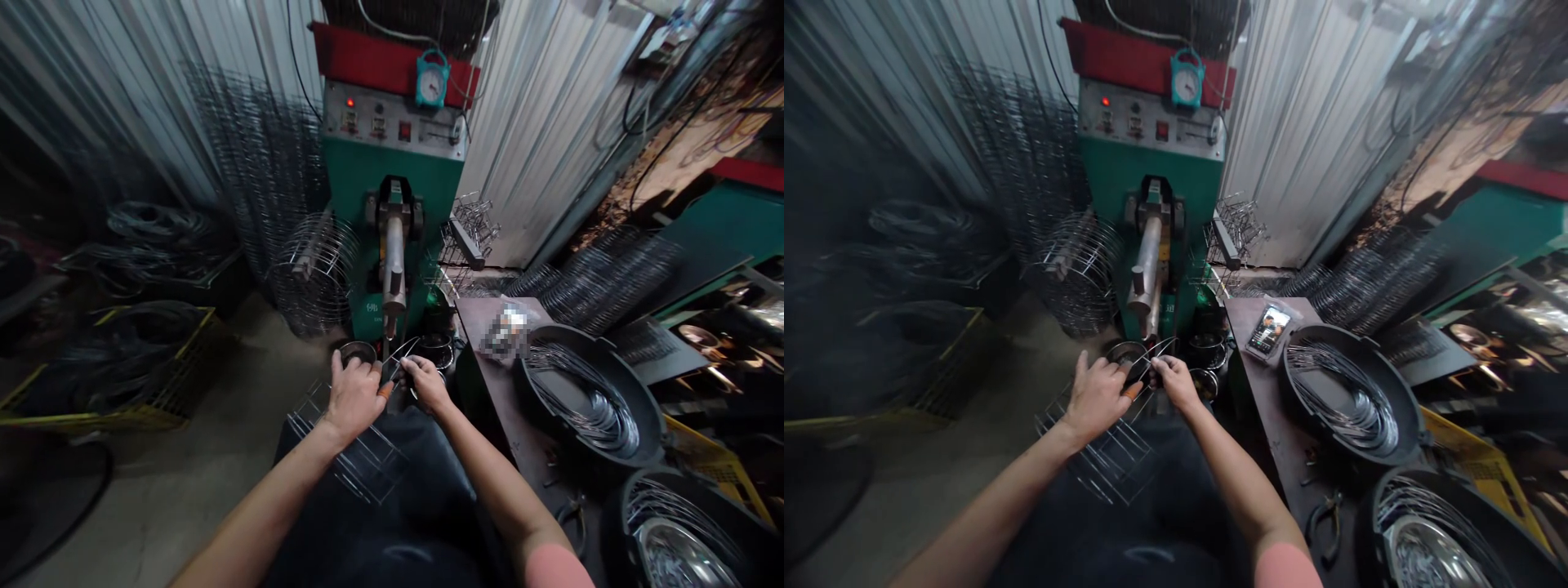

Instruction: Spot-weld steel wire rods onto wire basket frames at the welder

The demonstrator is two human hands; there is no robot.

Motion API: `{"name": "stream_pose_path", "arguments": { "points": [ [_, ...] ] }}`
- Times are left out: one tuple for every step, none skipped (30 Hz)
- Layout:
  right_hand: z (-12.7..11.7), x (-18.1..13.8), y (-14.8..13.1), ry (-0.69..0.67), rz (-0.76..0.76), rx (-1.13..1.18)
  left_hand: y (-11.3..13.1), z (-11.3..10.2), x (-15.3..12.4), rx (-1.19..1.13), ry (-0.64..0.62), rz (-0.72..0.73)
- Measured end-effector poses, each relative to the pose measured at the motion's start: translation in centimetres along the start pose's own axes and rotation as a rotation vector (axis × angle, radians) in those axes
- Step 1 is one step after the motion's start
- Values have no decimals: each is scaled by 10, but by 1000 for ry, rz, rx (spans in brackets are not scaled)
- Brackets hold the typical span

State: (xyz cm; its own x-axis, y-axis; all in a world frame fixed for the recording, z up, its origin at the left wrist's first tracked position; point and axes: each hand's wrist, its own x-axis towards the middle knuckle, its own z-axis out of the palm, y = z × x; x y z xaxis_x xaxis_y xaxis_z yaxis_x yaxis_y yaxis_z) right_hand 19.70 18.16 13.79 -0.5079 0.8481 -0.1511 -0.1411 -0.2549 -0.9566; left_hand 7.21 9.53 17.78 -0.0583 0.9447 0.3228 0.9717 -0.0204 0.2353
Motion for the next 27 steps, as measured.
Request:
{"name": "stream_pose_path", "arguments": {
  "points": [
    [0,3,0,12,8,9,-2,1,4,-4,-7,8],
    [1,6,-1,25,15,19,-4,1,8,-5,-17,13],
    [2,9,-1,37,23,28,-6,1,12,-1,-29,14],
    [3,13,-2,47,30,38,-7,1,16,6,-42,15],
    [3,16,-3,57,35,47,-9,0,20,16,-55,17],
    [4,19,-4,64,40,55,-10,0,24,28,-67,19],
    [4,22,-5,71,41,62,-11,-1,28,39,-74,22],
    [4,25,-5,76,41,66,-12,-2,32,48,-77,25],
    [4,27,-6,80,38,69,-12,-2,35,51,-77,26],
    [5,30,-6,81,34,69,-13,-2,39,51,-76,24],
    [5,33,-6,80,31,67,-14,-1,41,50,-79,20],
    [5,36,-6,77,29,64,-15,-1,44,46,-85,17],
    [5,39,-6,76,28,61,-16,-1,46,44,-94,14],
    [5,41,-6,77,33,58,-17,0,47,45,-105,14],
    [4,43,-6,79,42,55,-17,0,48,52,-116,13],
    [3,43,-6,79,52,53,-17,0,48,65,-127,10],
    [1,42,-7,73,58,47,-17,0,48,82,-132,6],
    [-1,38,-7,61,59,36,-17,0,48,99,-131,0],
    [-5,32,-6,39,56,17,-16,0,48,114,-124,-6],
    [-8,22,-5,8,50,-10,-15,0,47,124,-112,-11],
    [-13,11,-2,-31,45,-49,-14,0,46,130,-99,-15],
    [-16,-3,2,-78,47,-98,-12,0,45,134,-88,-17],
    [-19,-18,7,-130,56,-151,-11,0,43,139,-80,-19],
    [-21,-33,14,-186,68,-205,-9,0,42,147,-76,-22],
    [-22,-46,21,-238,76,-249,-8,1,41,159,-72,-28],
    [-22,-56,29,-276,78,-277,-6,1,40,171,-68,-36],
    [-20,-64,35,-297,73,-286,-5,1,39,183,-63,-48]
  ]
}}
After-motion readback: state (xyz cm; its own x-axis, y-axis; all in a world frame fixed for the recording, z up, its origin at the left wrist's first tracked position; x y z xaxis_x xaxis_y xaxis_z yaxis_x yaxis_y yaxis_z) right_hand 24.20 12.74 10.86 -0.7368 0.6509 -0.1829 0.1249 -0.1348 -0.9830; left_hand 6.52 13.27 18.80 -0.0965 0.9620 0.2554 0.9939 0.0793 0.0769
